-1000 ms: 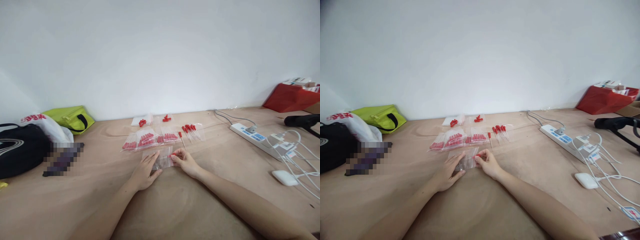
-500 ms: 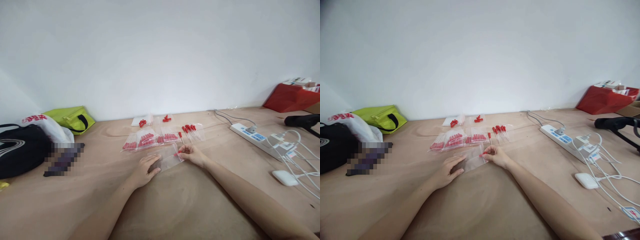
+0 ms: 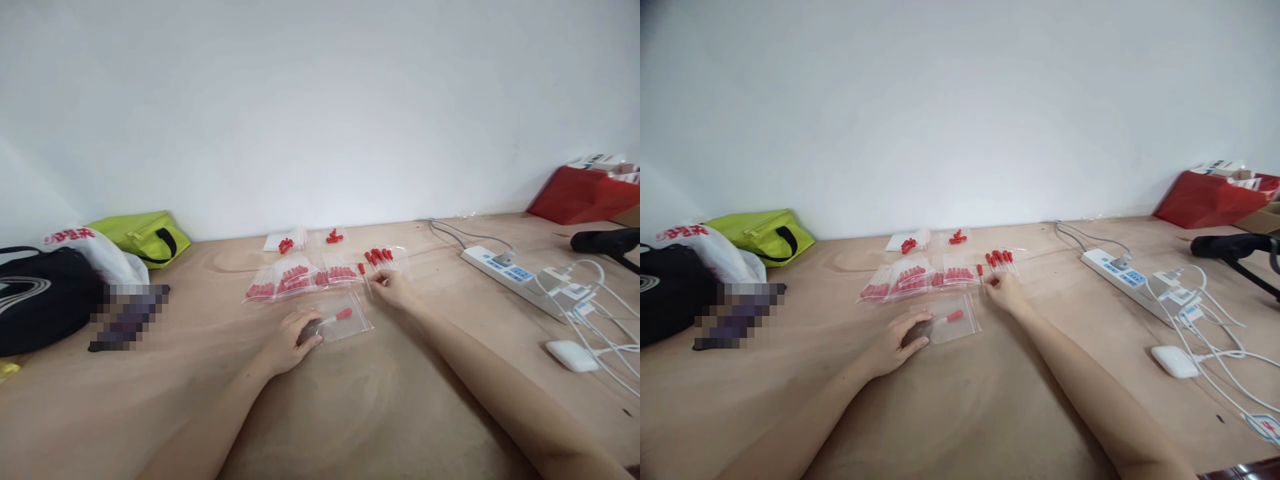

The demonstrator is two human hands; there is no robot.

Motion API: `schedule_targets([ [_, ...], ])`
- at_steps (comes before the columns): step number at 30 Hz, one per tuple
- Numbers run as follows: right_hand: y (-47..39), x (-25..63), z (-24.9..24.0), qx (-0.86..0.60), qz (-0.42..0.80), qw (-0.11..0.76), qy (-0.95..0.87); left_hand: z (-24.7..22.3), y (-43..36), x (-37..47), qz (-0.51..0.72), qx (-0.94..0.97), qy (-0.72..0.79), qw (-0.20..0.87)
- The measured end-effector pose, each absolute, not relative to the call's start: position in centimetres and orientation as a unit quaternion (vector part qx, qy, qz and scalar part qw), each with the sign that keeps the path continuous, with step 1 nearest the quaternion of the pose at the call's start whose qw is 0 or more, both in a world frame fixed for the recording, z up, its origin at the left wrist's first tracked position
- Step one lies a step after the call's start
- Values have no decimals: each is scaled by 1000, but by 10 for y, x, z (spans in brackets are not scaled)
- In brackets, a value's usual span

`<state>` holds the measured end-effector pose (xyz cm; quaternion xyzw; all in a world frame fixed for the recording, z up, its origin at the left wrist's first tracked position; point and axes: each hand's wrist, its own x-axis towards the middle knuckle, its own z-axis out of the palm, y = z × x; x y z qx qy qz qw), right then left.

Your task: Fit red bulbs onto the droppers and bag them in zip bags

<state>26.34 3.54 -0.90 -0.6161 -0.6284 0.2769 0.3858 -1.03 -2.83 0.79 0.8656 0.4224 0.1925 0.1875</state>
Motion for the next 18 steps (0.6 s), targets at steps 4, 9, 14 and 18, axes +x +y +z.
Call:
schedule_targets([
  [4, 54, 262, -8, -687, 170, 320, -630, 8, -27, -10, 198, 868, 410, 199],
  [9, 65, 244, -4, -715, 152, 248, -636, 9, -27, -10, 205, 866, 405, 208],
  [14, 82, 234, -2, -740, 144, 244, -610, 8, -27, -11, 203, 868, 405, 202],
  [18, 89, 227, 1, -733, 152, 253, -613, 7, -27, -11, 203, 871, 400, 200],
])
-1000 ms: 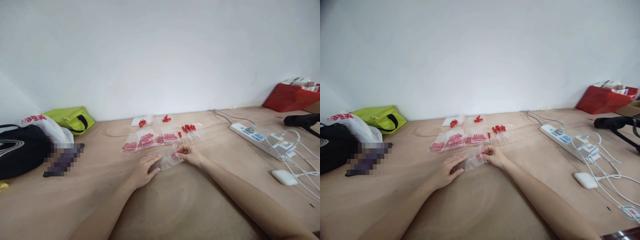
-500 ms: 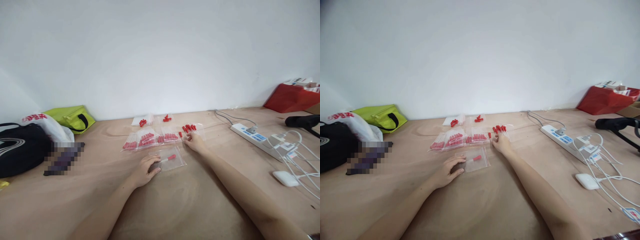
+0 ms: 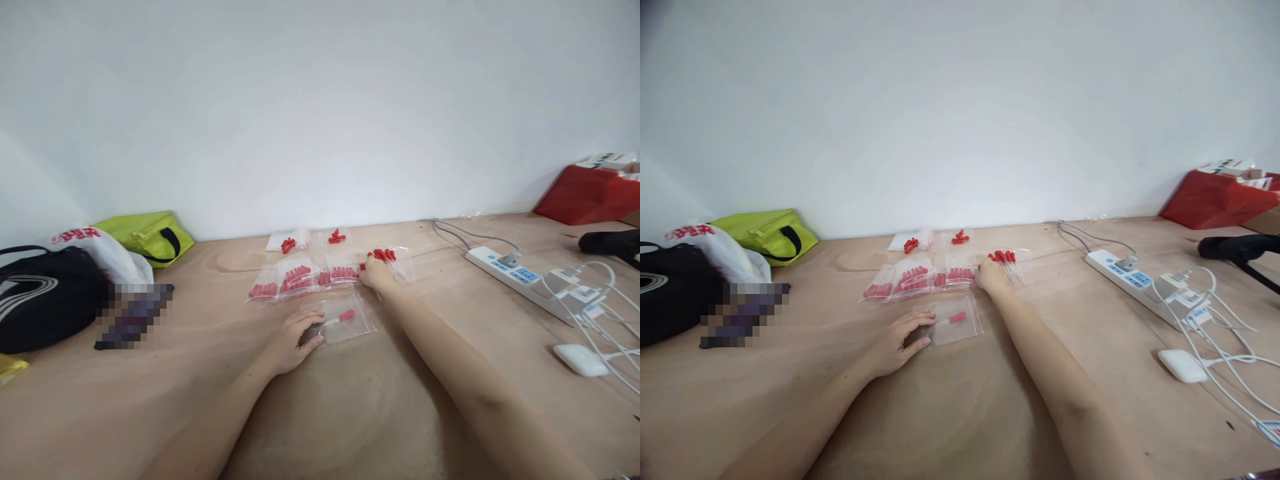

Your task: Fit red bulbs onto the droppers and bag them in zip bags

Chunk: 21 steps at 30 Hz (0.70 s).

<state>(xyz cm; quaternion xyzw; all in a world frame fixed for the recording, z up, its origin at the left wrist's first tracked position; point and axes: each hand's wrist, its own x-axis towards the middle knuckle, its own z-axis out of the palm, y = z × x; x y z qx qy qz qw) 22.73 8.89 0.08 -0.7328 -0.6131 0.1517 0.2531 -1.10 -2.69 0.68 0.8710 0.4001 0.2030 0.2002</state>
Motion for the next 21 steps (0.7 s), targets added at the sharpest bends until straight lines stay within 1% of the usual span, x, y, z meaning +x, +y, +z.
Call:
schedule_targets([
  [3, 83, 230, 6, -724, 141, 274, -617, 6, -27, -11, 209, 871, 397, 201],
  [4, 79, 233, 7, -710, 139, 301, -622, 6, -27, -12, 210, 871, 396, 201],
  [5, 73, 238, 8, -687, 142, 344, -624, 6, -27, -12, 211, 871, 396, 201],
  [6, 65, 243, 8, -652, 154, 408, -621, 7, -27, -12, 212, 871, 396, 201],
  [8, 48, 256, 5, -562, 210, 558, -573, 7, -27, -11, 212, 871, 395, 201],
  [9, 39, 262, 2, -532, 253, 607, -534, 7, -27, -11, 211, 871, 396, 201],
  [11, 22, 270, -5, -492, 326, 655, -472, 7, -27, -11, 208, 871, 397, 199],
  [13, 9, 272, -12, -468, 373, 680, -424, 6, -27, -11, 203, 873, 398, 196],
  [16, 1, 265, -20, -460, 410, 685, -390, 5, -26, -11, 198, 874, 399, 193],
  [21, 3, 253, -21, -479, 390, 674, -406, 6, -26, -11, 194, 874, 402, 192],
])
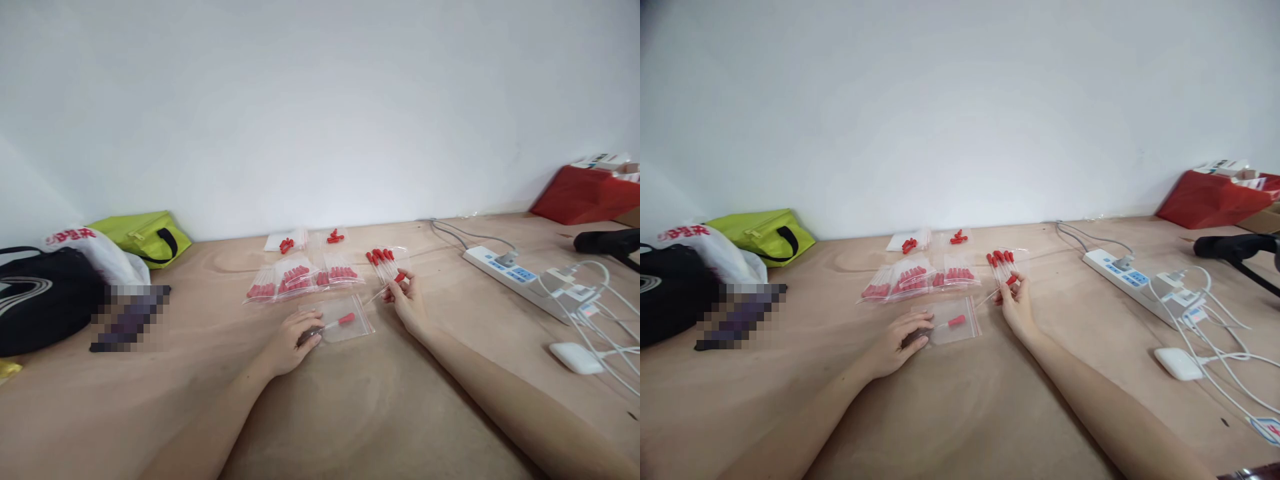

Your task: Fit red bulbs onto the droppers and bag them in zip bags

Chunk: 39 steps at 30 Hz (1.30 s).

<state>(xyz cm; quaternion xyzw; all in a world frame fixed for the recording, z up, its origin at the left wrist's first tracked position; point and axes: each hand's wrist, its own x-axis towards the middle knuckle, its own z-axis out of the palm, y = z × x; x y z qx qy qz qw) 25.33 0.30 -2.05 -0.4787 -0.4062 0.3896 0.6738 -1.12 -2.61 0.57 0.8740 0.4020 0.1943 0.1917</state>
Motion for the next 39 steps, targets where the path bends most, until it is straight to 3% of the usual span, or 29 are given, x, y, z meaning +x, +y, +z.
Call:
schedule_targets([
  [7, 4, 255, -18, -484, 377, 677, -405, 5, -26, -12, 183, 873, 409, 191],
  [13, 0, 241, -17, -452, 466, 669, -363, 5, -26, -12, 179, 874, 408, 192],
  [21, -14, 230, -12, -422, 591, 538, -427, 8, -29, -10, 188, 862, 431, 192],
  [29, -10, 230, -24, -470, 487, 474, -563, 9, -30, -10, 192, 864, 426, 188],
  [35, -1, 228, -31, -488, 349, 476, -643, 10, -29, -9, 184, 865, 426, 189],
  [39, 0, 226, -28, -475, 335, 436, -688, 11, -30, -9, 186, 869, 419, 188],
])
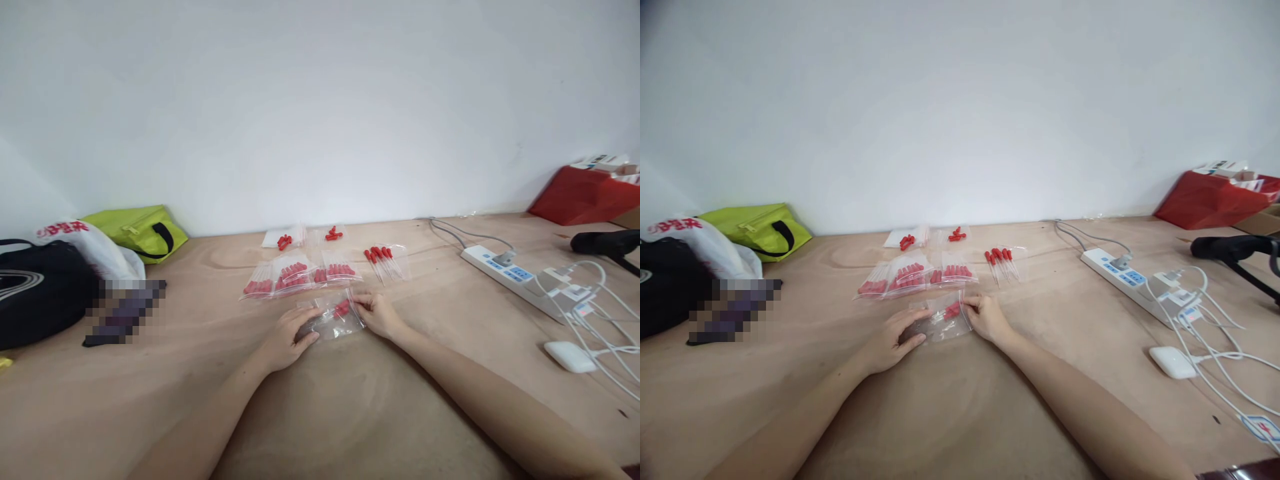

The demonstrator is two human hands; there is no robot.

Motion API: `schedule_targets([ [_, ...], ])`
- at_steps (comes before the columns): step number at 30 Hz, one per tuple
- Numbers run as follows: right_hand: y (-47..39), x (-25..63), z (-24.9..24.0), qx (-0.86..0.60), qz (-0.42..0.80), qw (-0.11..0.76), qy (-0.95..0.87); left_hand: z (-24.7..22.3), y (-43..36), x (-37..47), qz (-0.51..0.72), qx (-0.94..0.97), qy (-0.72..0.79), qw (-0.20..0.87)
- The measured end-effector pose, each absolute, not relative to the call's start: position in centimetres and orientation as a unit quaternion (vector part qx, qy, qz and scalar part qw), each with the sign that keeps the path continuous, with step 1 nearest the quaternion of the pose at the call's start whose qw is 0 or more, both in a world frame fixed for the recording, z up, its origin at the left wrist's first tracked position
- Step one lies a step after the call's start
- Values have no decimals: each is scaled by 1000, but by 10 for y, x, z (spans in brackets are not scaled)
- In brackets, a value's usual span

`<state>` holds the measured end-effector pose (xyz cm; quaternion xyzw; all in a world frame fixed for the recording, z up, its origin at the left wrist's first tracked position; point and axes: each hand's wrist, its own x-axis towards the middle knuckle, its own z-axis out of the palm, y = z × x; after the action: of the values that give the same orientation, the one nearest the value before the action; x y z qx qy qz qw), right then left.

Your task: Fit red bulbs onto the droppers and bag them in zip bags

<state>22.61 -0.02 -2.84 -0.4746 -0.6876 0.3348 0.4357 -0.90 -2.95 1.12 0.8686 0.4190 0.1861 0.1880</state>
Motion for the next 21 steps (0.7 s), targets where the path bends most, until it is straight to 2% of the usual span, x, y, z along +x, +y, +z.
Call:
schedule_targets([
  [6, 6, 245, -21, -512, 338, 368, -698, 8, -27, -10, 185, 869, 420, 185],
  [11, 33, 270, -12, -630, 133, 366, -671, 6, -25, -11, 176, 875, 409, 188],
  [13, 50, 275, -12, -677, 86, 370, -630, 6, -25, -11, 170, 875, 410, 194],
  [21, 92, 265, -11, -692, 144, 382, -595, 4, -23, -11, 172, 881, 393, 199],
])
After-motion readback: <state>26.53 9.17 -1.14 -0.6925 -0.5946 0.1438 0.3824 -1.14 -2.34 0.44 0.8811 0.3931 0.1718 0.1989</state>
